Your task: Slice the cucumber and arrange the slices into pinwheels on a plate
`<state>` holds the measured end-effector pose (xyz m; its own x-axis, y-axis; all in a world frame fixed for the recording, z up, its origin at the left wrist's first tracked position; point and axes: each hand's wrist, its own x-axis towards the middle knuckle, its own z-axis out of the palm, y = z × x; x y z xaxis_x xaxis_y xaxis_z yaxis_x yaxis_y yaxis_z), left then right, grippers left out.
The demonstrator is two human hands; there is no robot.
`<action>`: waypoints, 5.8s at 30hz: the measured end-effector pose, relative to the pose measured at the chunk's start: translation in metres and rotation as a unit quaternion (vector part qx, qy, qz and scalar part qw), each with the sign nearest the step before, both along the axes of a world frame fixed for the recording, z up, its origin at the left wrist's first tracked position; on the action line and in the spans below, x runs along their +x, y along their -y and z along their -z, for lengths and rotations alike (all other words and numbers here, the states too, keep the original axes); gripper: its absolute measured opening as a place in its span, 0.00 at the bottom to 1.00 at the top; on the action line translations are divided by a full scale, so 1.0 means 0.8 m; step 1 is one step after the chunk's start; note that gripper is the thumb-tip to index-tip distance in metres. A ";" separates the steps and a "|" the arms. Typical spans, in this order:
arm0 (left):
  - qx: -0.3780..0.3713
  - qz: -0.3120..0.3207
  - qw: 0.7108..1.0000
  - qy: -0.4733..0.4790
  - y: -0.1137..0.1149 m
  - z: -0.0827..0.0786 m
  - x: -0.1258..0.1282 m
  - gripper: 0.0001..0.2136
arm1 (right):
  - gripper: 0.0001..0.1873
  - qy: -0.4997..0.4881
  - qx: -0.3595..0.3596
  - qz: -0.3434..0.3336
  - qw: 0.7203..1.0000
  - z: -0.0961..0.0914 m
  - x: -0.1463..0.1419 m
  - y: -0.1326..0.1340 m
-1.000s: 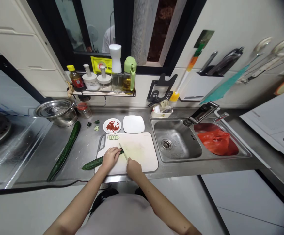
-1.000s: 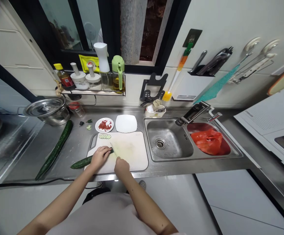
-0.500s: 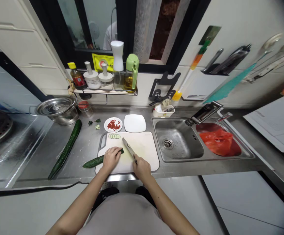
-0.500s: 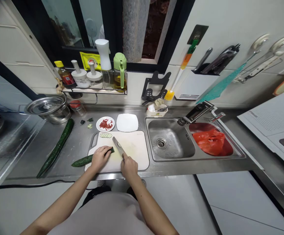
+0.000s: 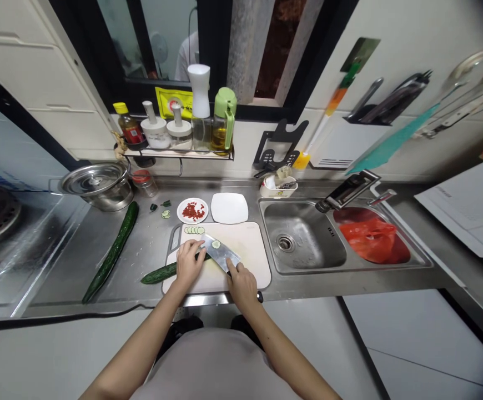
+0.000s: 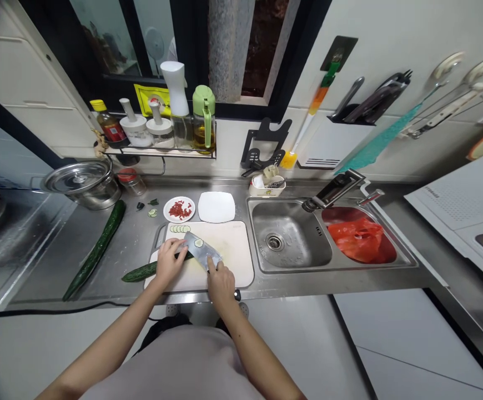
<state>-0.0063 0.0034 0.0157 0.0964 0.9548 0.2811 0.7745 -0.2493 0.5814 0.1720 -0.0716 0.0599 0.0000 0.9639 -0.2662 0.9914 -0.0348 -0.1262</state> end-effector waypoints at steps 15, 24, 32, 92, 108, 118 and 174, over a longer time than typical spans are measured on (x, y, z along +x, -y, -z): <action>-0.035 0.100 0.994 -0.038 -0.018 -0.030 0.044 0.09 | 0.28 0.019 0.028 -0.021 0.999 0.008 0.016 0.013; -0.147 -0.007 0.987 0.062 -0.039 -0.012 0.041 0.05 | 0.27 0.017 0.007 0.037 0.999 0.018 0.039 0.011; -0.212 -0.078 0.974 -0.014 -0.090 0.003 0.023 0.06 | 0.25 -0.001 0.040 0.065 0.997 0.035 0.049 0.009; -0.016 0.117 0.991 -0.070 0.001 0.012 -0.028 0.12 | 0.16 -0.240 0.000 0.119 0.964 0.026 0.028 -0.027; -0.055 0.107 0.989 -0.087 -0.007 0.025 -0.026 0.14 | 0.14 -0.118 -0.046 0.051 0.991 0.004 0.008 -0.037; -0.049 0.114 0.989 -0.082 -0.010 0.036 -0.021 0.15 | 0.12 -0.070 -0.079 0.007 0.994 0.004 -0.014 -0.034; -0.029 0.149 0.987 -0.056 -0.024 0.040 -0.028 0.13 | 0.15 -0.081 -0.129 -0.019 0.988 0.002 -0.042 -0.075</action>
<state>-0.0283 0.0225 -0.0167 0.4035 0.8934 0.1974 0.7323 -0.4446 0.5158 0.1381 -0.0115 0.0583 -0.0974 0.8624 -0.4969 0.9603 -0.0497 -0.2745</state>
